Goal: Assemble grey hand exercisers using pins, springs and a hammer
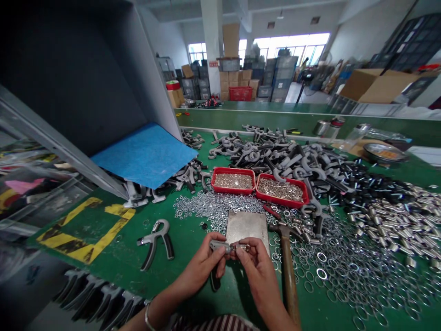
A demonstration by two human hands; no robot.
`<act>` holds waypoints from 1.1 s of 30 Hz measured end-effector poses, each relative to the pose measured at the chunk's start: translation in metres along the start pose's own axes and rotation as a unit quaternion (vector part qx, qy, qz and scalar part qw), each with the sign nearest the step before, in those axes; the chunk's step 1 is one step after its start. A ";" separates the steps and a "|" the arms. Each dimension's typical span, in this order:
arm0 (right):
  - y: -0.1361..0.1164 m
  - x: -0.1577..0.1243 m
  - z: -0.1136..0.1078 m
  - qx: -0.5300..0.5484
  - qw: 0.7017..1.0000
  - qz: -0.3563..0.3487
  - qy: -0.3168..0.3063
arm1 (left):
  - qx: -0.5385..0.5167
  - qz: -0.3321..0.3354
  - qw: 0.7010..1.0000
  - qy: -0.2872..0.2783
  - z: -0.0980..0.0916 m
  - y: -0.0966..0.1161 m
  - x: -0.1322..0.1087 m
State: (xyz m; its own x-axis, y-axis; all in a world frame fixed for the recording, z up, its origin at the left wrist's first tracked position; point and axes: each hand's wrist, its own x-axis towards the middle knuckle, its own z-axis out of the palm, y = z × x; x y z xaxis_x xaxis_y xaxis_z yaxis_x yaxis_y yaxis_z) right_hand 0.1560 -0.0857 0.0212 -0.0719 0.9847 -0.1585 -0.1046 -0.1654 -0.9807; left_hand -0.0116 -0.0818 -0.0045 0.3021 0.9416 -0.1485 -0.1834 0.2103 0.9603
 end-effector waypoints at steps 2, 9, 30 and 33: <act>0.000 -0.001 0.001 -0.023 1.000 -0.013 0.006 | -0.058 -0.006 0.998 -0.012 0.006 -0.008 0.003; -0.003 -0.001 -0.013 -0.063 0.992 -0.055 -0.099 | -0.076 -0.139 0.964 -0.215 0.024 -0.005 -0.007; 0.015 -0.030 -0.143 -0.327 0.936 -0.098 0.090 | 0.228 0.060 0.966 0.104 0.032 0.013 0.021; -0.004 -0.019 -0.086 -0.072 0.995 0.011 0.061 | 0.216 0.113 0.965 0.092 0.048 0.014 0.018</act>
State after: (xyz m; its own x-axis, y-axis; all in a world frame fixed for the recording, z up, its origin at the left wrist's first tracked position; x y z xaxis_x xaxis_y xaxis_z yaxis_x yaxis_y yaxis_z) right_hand 0.2433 -0.0987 0.0177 0.0498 0.9815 -0.1850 0.0396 -0.1870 -0.9816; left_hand 0.0366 -0.0744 0.0178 0.1214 0.9897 0.0756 0.1944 -0.0984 0.9760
